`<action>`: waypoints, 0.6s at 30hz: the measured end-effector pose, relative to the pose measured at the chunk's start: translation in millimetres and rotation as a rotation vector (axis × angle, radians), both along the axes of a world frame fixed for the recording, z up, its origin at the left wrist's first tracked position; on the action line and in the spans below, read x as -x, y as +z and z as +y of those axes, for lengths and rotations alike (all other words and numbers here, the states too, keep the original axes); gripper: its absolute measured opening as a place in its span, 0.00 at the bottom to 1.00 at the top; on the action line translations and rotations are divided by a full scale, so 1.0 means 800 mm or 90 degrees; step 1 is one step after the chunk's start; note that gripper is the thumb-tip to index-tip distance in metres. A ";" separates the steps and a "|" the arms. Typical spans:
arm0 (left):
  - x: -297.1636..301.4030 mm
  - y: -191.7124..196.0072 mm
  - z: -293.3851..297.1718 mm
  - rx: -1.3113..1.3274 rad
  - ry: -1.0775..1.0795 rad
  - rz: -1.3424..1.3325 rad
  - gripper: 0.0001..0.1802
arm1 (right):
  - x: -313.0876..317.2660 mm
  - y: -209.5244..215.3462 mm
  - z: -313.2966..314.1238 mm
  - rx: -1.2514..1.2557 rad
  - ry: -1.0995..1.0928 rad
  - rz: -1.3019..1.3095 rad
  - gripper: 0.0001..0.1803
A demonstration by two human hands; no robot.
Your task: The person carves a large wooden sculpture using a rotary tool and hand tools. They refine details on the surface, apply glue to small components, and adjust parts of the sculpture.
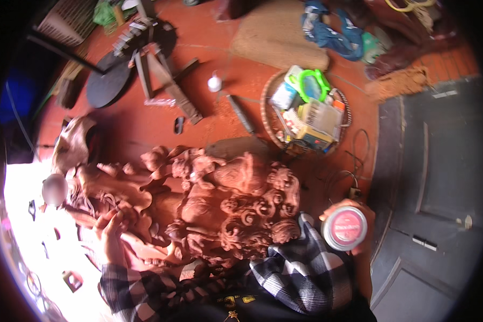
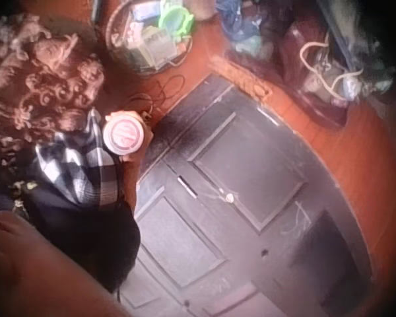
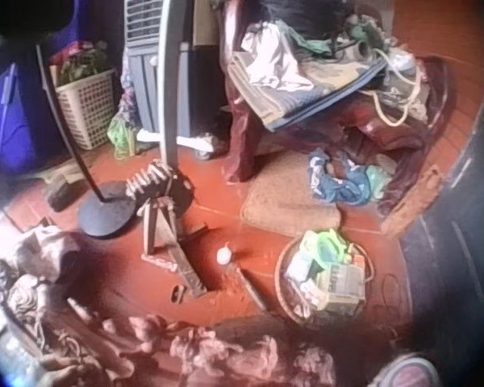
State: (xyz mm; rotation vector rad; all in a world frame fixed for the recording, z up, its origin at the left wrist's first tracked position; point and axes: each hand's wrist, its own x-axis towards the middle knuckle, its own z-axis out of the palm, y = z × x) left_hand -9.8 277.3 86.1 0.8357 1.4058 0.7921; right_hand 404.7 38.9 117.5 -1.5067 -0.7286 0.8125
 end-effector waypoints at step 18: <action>0.000 0.008 0.013 0.021 -0.055 0.103 0.14 | -0.002 -0.044 0.025 0.078 0.053 0.010 0.65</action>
